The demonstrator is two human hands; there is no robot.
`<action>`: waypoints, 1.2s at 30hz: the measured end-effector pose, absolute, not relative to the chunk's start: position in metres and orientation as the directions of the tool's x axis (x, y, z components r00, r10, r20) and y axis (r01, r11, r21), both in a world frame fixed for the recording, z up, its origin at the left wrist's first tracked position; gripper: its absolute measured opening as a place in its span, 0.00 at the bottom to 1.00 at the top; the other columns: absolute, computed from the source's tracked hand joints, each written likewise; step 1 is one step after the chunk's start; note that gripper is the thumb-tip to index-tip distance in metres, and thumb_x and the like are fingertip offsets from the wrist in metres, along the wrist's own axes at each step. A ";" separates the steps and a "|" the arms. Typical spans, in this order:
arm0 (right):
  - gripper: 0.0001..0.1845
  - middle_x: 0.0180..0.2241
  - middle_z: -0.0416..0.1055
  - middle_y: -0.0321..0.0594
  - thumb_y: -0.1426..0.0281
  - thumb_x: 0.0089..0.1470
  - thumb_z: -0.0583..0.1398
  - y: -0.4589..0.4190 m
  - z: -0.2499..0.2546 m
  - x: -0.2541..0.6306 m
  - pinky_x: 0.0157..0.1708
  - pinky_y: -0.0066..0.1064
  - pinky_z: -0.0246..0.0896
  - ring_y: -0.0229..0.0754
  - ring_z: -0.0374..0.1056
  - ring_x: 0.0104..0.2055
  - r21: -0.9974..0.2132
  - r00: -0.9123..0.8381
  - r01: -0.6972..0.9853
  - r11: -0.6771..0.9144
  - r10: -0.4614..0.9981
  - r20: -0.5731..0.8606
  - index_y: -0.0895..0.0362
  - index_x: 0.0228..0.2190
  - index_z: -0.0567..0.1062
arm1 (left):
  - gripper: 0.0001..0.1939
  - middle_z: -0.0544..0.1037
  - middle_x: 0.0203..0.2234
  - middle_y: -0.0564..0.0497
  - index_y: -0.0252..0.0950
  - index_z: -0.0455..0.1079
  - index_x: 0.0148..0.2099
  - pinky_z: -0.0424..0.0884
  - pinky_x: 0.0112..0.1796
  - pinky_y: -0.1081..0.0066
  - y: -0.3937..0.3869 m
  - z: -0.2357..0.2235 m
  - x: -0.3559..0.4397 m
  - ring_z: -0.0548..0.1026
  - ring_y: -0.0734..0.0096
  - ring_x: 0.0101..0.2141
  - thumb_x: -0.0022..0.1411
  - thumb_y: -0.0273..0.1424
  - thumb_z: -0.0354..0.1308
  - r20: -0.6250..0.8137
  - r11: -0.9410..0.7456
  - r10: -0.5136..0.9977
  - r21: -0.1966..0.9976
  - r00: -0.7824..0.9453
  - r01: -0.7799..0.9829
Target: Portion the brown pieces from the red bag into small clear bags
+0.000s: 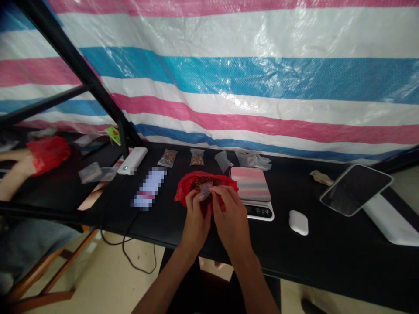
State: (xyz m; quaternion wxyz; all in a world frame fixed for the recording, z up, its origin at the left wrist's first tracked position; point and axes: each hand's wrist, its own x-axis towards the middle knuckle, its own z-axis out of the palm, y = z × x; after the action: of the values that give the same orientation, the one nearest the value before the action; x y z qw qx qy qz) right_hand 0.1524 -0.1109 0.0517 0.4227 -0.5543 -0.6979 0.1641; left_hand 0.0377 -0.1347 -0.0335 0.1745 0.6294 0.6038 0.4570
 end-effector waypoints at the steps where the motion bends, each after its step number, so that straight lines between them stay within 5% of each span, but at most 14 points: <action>1: 0.09 0.43 0.78 0.41 0.70 0.65 0.58 -0.109 0.053 0.153 0.49 0.36 0.71 0.44 0.76 0.45 -0.700 -0.017 0.635 0.326 0.912 0.409 0.51 0.42 0.78 | 0.19 0.63 0.58 0.37 0.37 0.61 0.59 0.74 0.55 0.56 -0.132 -0.032 0.039 0.71 0.58 0.59 0.68 0.21 0.53 0.393 -0.232 0.903 0.784 -0.172 0.576; 5: 0.09 0.42 0.79 0.41 0.70 0.64 0.57 -0.093 0.059 0.155 0.48 0.37 0.70 0.45 0.76 0.44 -0.710 -0.036 0.633 0.310 0.927 0.373 0.52 0.40 0.79 | 0.22 0.67 0.55 0.37 0.36 0.60 0.59 0.70 0.58 0.51 -0.122 -0.022 0.040 0.69 0.55 0.58 0.66 0.26 0.60 0.473 -0.270 0.830 0.804 -0.295 0.530; 9: 0.09 0.41 0.79 0.41 0.69 0.63 0.59 -0.075 0.065 0.154 0.44 0.36 0.71 0.44 0.76 0.40 -0.761 -0.047 0.563 0.322 0.932 0.360 0.52 0.40 0.80 | 0.32 0.69 0.58 0.36 0.36 0.59 0.65 0.66 0.60 0.47 -0.101 -0.014 0.036 0.69 0.50 0.60 0.62 0.31 0.66 0.390 -0.210 0.886 0.820 -0.252 0.532; 12: 0.09 0.40 0.79 0.40 0.70 0.62 0.59 -0.063 0.066 0.156 0.44 0.35 0.71 0.43 0.75 0.41 -0.764 -0.152 0.507 0.400 0.914 0.377 0.52 0.40 0.80 | 0.28 0.74 0.54 0.38 0.36 0.60 0.64 0.69 0.57 0.50 -0.081 -0.011 0.029 0.73 0.52 0.56 0.65 0.34 0.63 0.338 -0.187 0.912 0.846 -0.231 0.500; 21: 0.16 0.38 0.74 0.40 0.74 0.63 0.54 -0.026 0.068 0.176 0.45 0.34 0.67 0.42 0.71 0.41 -0.630 -0.397 0.438 0.641 0.767 0.504 0.54 0.47 0.78 | 0.24 0.73 0.54 0.36 0.32 0.61 0.61 0.69 0.57 0.53 -0.043 -0.011 0.010 0.73 0.54 0.56 0.67 0.32 0.59 0.489 -0.475 0.862 0.687 0.134 0.550; 26: 0.17 0.39 0.76 0.39 0.78 0.59 0.55 -0.001 0.095 0.179 0.42 0.33 0.64 0.42 0.71 0.40 -0.566 -0.588 0.468 0.678 0.718 0.374 0.53 0.43 0.79 | 0.17 0.76 0.52 0.39 0.35 0.65 0.58 0.72 0.55 0.53 -0.024 -0.016 0.011 0.75 0.55 0.53 0.69 0.32 0.57 0.489 -0.493 0.856 0.674 0.167 0.550; 29: 0.17 0.38 0.76 0.37 0.77 0.59 0.57 0.003 0.109 0.181 0.38 0.32 0.63 0.41 0.71 0.37 -0.569 -0.660 0.489 0.661 0.707 0.253 0.51 0.45 0.80 | 0.23 0.76 0.53 0.40 0.36 0.64 0.61 0.73 0.56 0.52 -0.024 -0.025 0.005 0.75 0.54 0.54 0.66 0.33 0.61 0.501 -0.485 0.856 0.692 0.129 0.535; 36: 0.14 0.46 0.78 0.36 0.73 0.64 0.56 -0.004 0.123 0.189 0.47 0.34 0.65 0.44 0.74 0.46 -0.593 -0.702 0.495 0.635 0.694 0.158 0.48 0.45 0.79 | 0.28 0.77 0.53 0.42 0.39 0.61 0.63 0.74 0.56 0.55 -0.037 -0.030 -0.003 0.77 0.57 0.53 0.62 0.29 0.63 0.457 -0.439 0.885 0.759 0.089 0.481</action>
State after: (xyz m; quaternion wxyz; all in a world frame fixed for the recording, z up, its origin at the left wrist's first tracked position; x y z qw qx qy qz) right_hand 0.1895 -0.0041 0.1227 0.1895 -0.3362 -0.8841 0.2633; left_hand -0.0029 -0.0366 -0.0303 0.2147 0.7059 0.4839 0.4705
